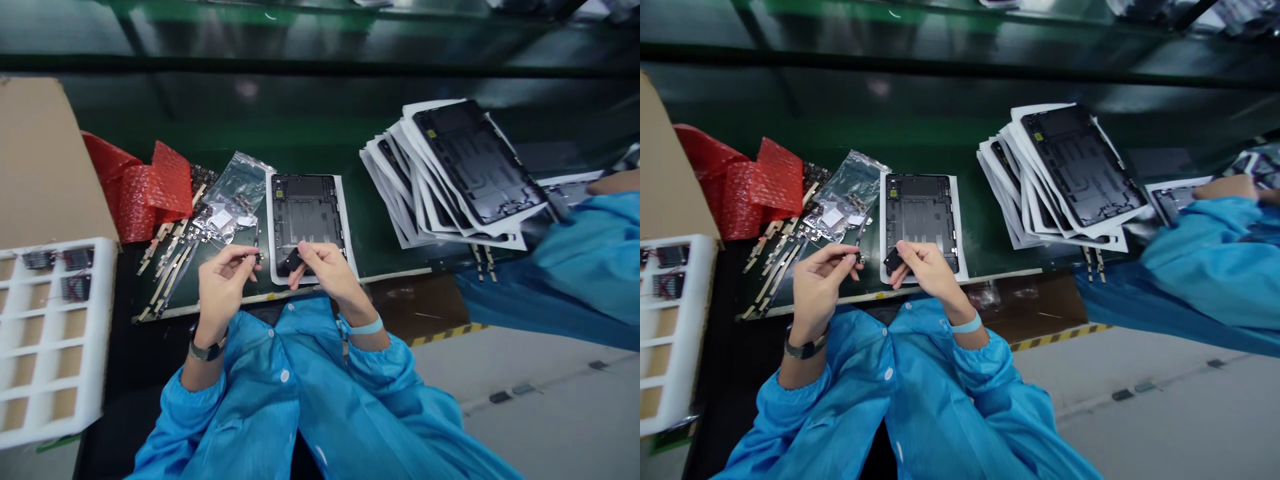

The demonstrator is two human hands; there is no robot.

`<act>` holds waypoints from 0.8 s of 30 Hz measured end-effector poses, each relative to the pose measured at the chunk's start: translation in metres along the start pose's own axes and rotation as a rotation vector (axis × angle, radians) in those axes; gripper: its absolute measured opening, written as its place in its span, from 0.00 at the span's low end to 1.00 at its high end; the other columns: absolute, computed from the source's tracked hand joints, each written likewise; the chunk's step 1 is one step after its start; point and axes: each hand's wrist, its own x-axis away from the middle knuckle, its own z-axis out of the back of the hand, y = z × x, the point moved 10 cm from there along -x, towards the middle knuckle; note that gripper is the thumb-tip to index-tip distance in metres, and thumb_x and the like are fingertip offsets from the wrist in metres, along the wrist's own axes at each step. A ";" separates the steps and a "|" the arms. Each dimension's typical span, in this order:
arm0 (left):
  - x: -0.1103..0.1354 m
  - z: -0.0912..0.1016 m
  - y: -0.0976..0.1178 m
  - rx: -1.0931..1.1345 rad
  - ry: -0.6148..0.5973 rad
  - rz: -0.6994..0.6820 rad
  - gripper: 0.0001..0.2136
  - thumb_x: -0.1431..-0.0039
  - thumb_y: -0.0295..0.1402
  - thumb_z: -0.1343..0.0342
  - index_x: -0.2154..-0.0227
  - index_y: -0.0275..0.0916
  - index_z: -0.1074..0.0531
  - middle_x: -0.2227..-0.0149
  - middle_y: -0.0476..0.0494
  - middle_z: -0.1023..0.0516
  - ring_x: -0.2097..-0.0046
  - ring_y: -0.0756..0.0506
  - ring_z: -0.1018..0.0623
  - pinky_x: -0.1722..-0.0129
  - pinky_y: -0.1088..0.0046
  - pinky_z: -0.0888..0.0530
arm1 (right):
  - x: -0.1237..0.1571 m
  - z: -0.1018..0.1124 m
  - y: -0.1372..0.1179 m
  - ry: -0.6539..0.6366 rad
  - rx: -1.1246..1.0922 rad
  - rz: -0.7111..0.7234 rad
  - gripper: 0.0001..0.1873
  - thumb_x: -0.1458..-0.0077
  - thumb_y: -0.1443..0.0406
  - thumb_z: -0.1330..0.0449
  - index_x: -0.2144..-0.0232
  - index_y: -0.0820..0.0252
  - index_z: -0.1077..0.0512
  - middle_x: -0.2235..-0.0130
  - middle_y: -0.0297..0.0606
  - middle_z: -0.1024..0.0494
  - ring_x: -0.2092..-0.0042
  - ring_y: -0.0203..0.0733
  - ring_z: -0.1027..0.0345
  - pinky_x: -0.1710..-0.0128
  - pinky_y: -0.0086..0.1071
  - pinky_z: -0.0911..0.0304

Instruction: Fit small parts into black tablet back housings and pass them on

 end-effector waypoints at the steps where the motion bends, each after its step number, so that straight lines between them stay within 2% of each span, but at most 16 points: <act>1: 0.000 -0.001 -0.001 -0.002 -0.001 0.003 0.06 0.46 0.33 0.34 0.68 0.36 0.19 0.72 0.46 0.21 0.75 0.50 0.22 0.74 0.76 0.26 | 0.000 0.001 -0.001 -0.001 -0.007 0.001 0.31 0.42 0.41 0.38 0.76 0.62 0.28 0.77 0.41 0.20 0.78 0.41 0.25 0.76 0.31 0.27; 7: -0.001 -0.003 -0.002 -0.002 -0.006 0.009 0.07 0.46 0.34 0.34 0.68 0.36 0.19 0.71 0.45 0.20 0.74 0.50 0.22 0.74 0.76 0.26 | 0.000 -0.001 -0.002 -0.065 -0.092 0.013 0.27 0.41 0.43 0.37 0.65 0.63 0.25 0.74 0.39 0.19 0.75 0.41 0.23 0.74 0.30 0.27; 14: -0.003 -0.001 -0.003 -0.001 0.012 0.012 0.07 0.47 0.35 0.33 0.68 0.36 0.19 0.71 0.45 0.20 0.75 0.50 0.23 0.74 0.76 0.26 | 0.001 0.000 0.004 -0.099 -0.119 -0.006 0.28 0.39 0.43 0.40 0.58 0.63 0.26 0.72 0.40 0.18 0.73 0.41 0.22 0.74 0.29 0.29; 22: -0.006 -0.001 -0.001 -0.016 0.016 0.004 0.07 0.47 0.34 0.34 0.67 0.37 0.19 0.72 0.45 0.20 0.74 0.50 0.22 0.74 0.75 0.26 | 0.008 0.001 -0.003 -0.090 -0.058 0.056 0.23 0.37 0.51 0.37 0.48 0.60 0.28 0.70 0.37 0.17 0.69 0.42 0.21 0.70 0.31 0.27; 24: -0.007 -0.002 0.000 -0.017 0.014 0.004 0.06 0.47 0.34 0.34 0.68 0.37 0.19 0.72 0.45 0.20 0.75 0.50 0.22 0.73 0.75 0.26 | 0.012 0.002 -0.005 -0.087 -0.024 0.083 0.21 0.38 0.53 0.36 0.50 0.60 0.27 0.70 0.37 0.17 0.68 0.44 0.20 0.69 0.32 0.26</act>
